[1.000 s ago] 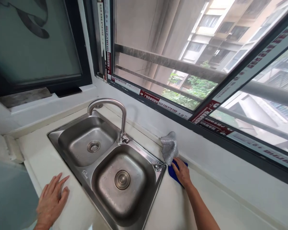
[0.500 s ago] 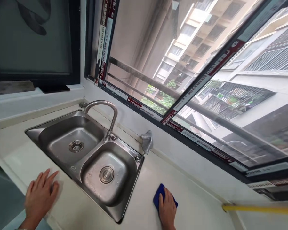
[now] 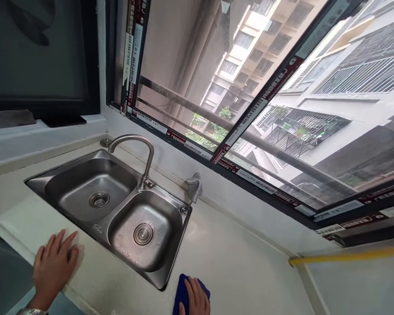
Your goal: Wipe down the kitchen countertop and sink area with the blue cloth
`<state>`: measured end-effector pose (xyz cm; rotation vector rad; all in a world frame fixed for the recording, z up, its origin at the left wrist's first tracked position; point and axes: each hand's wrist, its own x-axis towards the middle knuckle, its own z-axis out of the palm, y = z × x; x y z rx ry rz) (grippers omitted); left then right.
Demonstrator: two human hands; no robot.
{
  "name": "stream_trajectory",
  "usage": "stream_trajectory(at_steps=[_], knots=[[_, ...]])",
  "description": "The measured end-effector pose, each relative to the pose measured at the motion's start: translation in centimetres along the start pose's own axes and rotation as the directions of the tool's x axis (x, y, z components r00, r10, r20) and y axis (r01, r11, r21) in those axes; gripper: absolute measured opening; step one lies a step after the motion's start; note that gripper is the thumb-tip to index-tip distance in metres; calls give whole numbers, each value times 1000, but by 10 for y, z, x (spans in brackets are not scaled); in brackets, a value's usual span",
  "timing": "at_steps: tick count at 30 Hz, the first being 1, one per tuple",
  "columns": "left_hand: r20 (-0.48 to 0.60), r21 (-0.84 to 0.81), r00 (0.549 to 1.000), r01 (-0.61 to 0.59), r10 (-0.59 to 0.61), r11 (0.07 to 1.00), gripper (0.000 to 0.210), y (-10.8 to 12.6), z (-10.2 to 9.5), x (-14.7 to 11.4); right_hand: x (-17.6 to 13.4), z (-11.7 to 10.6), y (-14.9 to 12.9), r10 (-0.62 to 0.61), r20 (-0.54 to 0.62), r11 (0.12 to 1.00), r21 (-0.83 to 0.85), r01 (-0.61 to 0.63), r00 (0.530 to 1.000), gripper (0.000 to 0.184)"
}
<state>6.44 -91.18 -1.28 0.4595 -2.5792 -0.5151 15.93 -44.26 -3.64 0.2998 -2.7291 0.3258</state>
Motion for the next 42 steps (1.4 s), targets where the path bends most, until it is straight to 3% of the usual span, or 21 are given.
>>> stream_trajectory(at_steps=[3, 6, 15, 19, 24, 26, 28, 34, 38, 42], knots=[[10, -28, 999, 40, -40, 999, 47, 1, -1, 2, 12, -12, 10, -55, 125, 998, 39, 50, 991, 68], [49, -49, 996, 74, -72, 996, 50, 3, -4, 6, 26, -17, 32, -42, 164, 998, 47, 35, 986, 61], [91, -25, 992, 91, -89, 996, 50, 12, -13, 9, 69, -14, 144, 233, 83, 972, -15, -233, 969, 56], [122, -12, 989, 81, -79, 997, 52, 11, -13, 10, 95, -14, 188, 531, -41, 839, -111, -532, 846, 62], [107, 30, 988, 108, -111, 994, 47, 11, -8, 12, 133, 1, 212, 674, -187, 695, -166, -699, 715, 63], [116, 56, 986, 114, -119, 992, 45, 13, -8, 12, 151, 12, 209, 694, -226, 662, -171, -729, 683, 63], [118, 80, 986, 109, -118, 991, 45, 15, -9, 11, 170, 24, 198, 686, -229, 670, -171, -722, 691, 64], [62, 79, 994, 84, -89, 993, 47, 18, -11, 9, 204, 52, 132, 530, -94, 828, -156, -538, 843, 67], [43, 61, 995, 84, -86, 995, 47, 15, -8, 6, 196, 51, 85, 410, 4, 904, -132, -406, 912, 65], [25, 43, 996, 83, -84, 996, 45, 12, -5, 3, 168, 42, 41, 283, 79, 955, -113, -273, 956, 62]])
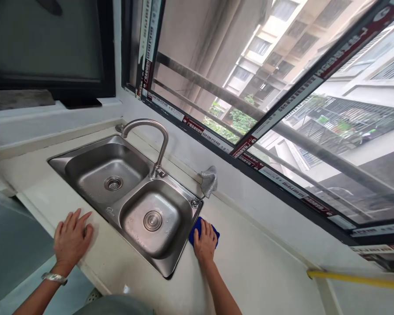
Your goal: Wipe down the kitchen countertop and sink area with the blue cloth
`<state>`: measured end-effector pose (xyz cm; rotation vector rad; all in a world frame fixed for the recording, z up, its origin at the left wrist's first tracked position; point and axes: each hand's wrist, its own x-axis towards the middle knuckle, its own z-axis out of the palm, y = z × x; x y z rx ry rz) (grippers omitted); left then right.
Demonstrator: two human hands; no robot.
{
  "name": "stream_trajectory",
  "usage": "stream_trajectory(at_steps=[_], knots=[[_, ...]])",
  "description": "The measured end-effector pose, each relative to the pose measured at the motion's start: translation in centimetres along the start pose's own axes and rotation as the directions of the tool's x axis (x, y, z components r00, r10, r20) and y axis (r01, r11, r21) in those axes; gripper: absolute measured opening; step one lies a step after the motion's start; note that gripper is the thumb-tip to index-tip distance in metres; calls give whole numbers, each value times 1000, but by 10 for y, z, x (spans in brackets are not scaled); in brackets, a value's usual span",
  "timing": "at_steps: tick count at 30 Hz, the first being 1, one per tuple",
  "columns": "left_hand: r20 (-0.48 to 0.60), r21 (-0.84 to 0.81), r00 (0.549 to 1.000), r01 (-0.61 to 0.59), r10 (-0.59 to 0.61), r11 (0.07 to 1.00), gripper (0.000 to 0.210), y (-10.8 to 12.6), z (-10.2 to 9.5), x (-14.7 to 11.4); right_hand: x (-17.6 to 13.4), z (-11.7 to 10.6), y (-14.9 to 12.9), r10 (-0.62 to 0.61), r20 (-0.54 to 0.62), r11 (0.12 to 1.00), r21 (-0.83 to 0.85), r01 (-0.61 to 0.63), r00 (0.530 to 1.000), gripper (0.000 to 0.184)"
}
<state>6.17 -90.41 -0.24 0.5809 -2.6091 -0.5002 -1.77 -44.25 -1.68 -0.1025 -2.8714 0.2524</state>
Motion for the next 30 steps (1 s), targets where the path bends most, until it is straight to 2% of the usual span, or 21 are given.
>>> stream_trajectory(at_steps=[3, 7, 10, 12, 14, 16, 18, 24, 30], knots=[[-33, -29, 999, -16, 15, 999, 45, -4, 4, -2, -39, -7, -22, -154, 29, 988, 8, 154, 988, 57], [-67, -66, 997, -54, 49, 996, 45, -10, 9, -5, -99, -15, -38, -321, -11, 947, -5, 321, 947, 53], [-74, -64, 995, -76, 71, 995, 46, -14, 11, -6, -142, -23, -31, -432, -2, 902, -14, 432, 902, 60], [-71, -42, 994, -86, 83, 995, 47, -16, 11, -6, -162, -29, -18, -530, 19, 848, -17, 530, 848, 66], [-63, -19, 994, -86, 85, 996, 47, -16, 11, -6, -169, -35, -6, -620, 42, 784, -10, 621, 783, 70], [-60, -3, 995, -75, 74, 997, 47, -14, 10, -6, -166, -40, 1, -663, 63, 748, 6, 664, 746, 69], [-61, 7, 996, -59, 59, 998, 47, -13, 10, -5, -155, -42, 3, -645, 71, 764, 24, 645, 761, 66], [-42, 28, 998, -36, 37, 999, 47, -11, 9, -3, -98, -24, 4, -407, 14, 912, 66, 406, 913, 57], [-34, 48, 998, -53, 54, 997, 46, -14, 7, -2, -26, 2, 16, -186, -21, 979, 78, 187, 982, 56]])
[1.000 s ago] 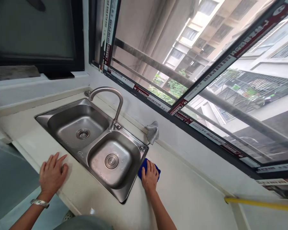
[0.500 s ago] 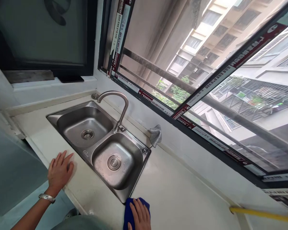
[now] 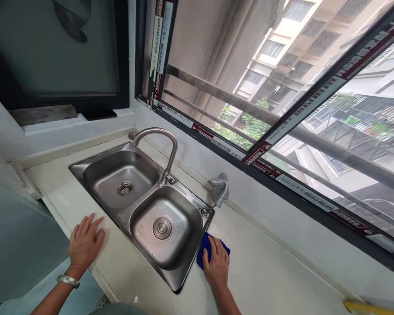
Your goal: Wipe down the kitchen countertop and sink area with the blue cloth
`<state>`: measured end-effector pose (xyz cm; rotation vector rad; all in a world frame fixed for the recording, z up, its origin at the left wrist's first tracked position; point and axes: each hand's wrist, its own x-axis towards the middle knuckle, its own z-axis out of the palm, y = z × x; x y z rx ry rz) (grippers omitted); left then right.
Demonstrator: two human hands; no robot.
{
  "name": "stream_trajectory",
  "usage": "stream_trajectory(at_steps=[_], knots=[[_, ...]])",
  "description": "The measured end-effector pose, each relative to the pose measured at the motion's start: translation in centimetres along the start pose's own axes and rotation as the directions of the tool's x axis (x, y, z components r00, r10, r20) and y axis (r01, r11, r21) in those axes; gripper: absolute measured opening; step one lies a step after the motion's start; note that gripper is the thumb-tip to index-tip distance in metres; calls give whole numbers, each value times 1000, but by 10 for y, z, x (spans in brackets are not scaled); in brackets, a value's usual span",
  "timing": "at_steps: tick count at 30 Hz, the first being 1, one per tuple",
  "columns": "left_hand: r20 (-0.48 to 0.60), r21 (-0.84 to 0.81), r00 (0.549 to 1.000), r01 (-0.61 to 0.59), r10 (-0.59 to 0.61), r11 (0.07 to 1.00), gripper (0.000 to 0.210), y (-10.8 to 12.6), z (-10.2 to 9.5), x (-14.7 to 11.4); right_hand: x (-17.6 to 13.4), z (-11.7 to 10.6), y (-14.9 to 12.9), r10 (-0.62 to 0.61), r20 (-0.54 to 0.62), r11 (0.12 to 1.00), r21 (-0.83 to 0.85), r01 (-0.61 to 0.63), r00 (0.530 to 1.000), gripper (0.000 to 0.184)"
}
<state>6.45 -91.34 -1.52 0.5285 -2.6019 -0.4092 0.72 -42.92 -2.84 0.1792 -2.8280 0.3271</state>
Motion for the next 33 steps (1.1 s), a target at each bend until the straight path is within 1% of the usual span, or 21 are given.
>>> stream_trajectory(at_steps=[2, 5, 7, 9, 11, 12, 14, 16, 18, 20, 23, 25, 27, 29, 31, 33], knots=[[-10, -1, 1000, -2, 1, 1000, 46, -1, 1, 0, 25, 5, 4, 101, -6, 995, -11, -101, 995, 59], [-33, -7, 999, -13, 13, 1000, 46, -4, 4, -2, 54, 10, 4, 235, -45, 971, -33, -237, 971, 61], [-44, -8, 999, -22, 21, 1000, 46, -5, 5, -3, 64, 12, 0, 278, -85, 958, -45, -282, 957, 63], [-51, -10, 998, -28, 27, 1000, 46, -5, 6, -4, 63, 13, -6, 282, -110, 956, -51, -289, 953, 64], [-55, -15, 998, -31, 30, 999, 46, -5, 6, -4, 50, 13, -14, 256, -107, 964, -51, -262, 961, 63], [-58, -19, 998, -31, 30, 999, 46, -4, 6, -4, 40, 13, -18, 217, -96, 974, -48, -223, 971, 62], [-65, -30, 997, -31, 29, 999, 46, -4, 6, -4, 13, 10, -27, 90, -69, 995, -36, -93, 994, 59], [-70, -43, 997, -29, 26, 999, 46, -4, 7, -4, -21, 6, -36, -59, -54, 998, -21, 58, 997, 55], [-70, -56, 997, -30, 26, 998, 47, -4, 7, -5, -56, 0, -43, -167, -60, 986, -14, 167, 984, 52], [-60, -60, 998, -31, 27, 998, 47, -4, 7, -5, -87, -9, -46, -255, -61, 967, -15, 255, 965, 54], [-35, -45, 999, -24, 23, 999, 49, -3, 4, -5, -116, -25, -39, -386, 1, 922, 1, 386, 922, 64], [-19, -32, 1000, -15, 14, 999, 49, -2, 3, -4, -120, -34, -30, -448, 56, 894, 29, 447, 892, 67], [0, -28, 1000, 2, -2, 1000, 49, -1, 1, -3, -113, -39, -20, -448, 64, 894, 51, 446, 892, 65], [23, -31, 1000, 20, -19, 999, 48, -1, 1, -2, -97, -38, -9, -374, 40, 927, 56, 372, 926, 61], [43, -33, 999, 31, -29, 999, 48, -2, 1, -1, -76, -33, 2, -270, 21, 962, 52, 268, 963, 57], [53, -30, 998, 31, -29, 999, 49, -2, 1, -1, -51, -24, 13, -178, 4, 983, 42, 178, 984, 54]])
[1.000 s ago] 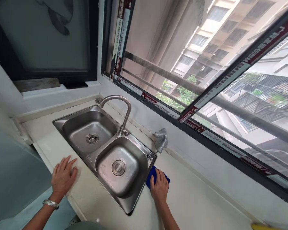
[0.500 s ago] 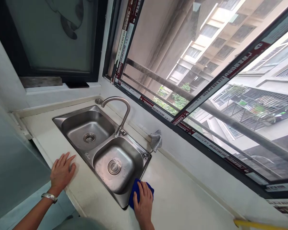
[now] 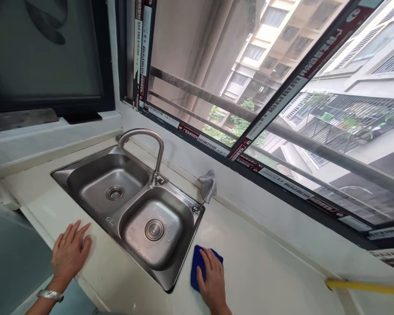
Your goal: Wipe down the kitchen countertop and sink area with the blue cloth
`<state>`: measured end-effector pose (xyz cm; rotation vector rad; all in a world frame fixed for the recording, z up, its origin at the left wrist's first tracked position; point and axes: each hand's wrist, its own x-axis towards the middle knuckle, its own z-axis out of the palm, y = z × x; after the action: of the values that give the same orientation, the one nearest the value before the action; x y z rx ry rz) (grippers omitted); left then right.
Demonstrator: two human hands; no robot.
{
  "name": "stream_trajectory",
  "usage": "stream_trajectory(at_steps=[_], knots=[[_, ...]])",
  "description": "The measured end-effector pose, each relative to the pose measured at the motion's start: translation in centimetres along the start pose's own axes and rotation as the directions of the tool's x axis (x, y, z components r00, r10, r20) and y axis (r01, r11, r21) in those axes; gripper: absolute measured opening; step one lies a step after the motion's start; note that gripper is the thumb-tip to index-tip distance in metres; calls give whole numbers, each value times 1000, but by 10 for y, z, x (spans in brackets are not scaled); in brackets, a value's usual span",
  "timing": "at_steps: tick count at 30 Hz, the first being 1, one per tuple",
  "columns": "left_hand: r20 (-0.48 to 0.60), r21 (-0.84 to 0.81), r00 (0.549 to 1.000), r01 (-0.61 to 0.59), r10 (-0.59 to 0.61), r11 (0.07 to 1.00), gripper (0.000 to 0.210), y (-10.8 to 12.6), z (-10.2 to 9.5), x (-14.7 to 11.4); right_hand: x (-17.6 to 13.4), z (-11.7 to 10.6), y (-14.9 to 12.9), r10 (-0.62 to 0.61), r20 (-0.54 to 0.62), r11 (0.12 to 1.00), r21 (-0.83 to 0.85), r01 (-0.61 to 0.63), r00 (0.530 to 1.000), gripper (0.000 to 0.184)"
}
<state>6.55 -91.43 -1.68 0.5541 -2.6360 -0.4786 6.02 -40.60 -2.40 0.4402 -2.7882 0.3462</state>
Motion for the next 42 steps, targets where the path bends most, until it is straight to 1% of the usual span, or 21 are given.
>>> stream_trajectory(at_steps=[3, 5, 9, 11, 17, 21, 24, 28, 34, 36, 37, 39, 42], knots=[[-4, 5, 1000, 4, -4, 1000, 49, 1, -2, 0, 37, 12, 25, 106, -18, 994, -15, -106, 994, 52], [-2, 12, 1000, 12, -12, 1000, 49, 3, -3, 1, 64, 18, 39, 176, -16, 984, -28, -177, 984, 54], [16, 27, 1000, 17, -17, 999, 50, 3, -5, 3, 118, 27, 59, 341, -39, 935, -89, -343, 939, 60], [24, 26, 1000, 20, -20, 999, 50, 2, -5, 3, 144, 33, 65, 395, -50, 910, -117, -398, 917, 61], [69, 34, 996, 49, -51, 998, 49, 2, -8, 6, 205, 52, 89, 432, -50, 890, -137, -434, 901, 60], [66, 55, 997, 47, -50, 997, 48, 1, -8, 7, 227, 60, 106, 425, -42, 894, -141, -426, 904, 58], [76, 71, 996, 42, -47, 997, 49, -1, -7, 6, 230, 60, 120, 398, -28, 907, -136, -398, 917, 56], [129, 96, 990, 38, -50, 995, 51, -3, -8, 6, 218, 52, 142, 353, -4, 929, -121, -350, 936, 53], [147, 83, 987, 48, -60, 995, 50, -5, -9, 7, 188, 30, 176, 386, -46, 911, -138, -388, 921, 55], [142, 77, 988, 48, -59, 996, 50, -5, -8, 7, 175, 24, 187, 410, -62, 898, -147, -414, 910, 58], [134, 76, 989, 48, -58, 996, 50, -5, -8, 6, 168, 22, 193, 436, -66, 885, -152, -441, 897, 59], [120, 70, 991, 46, -54, 996, 49, -5, -7, 6, 149, 18, 205, 524, -86, 831, -168, -531, 847, 61], [105, 64, 993, 41, -48, 997, 49, -5, -6, 6, 112, 10, 226, 662, -147, 711, -188, -678, 735, 62]])
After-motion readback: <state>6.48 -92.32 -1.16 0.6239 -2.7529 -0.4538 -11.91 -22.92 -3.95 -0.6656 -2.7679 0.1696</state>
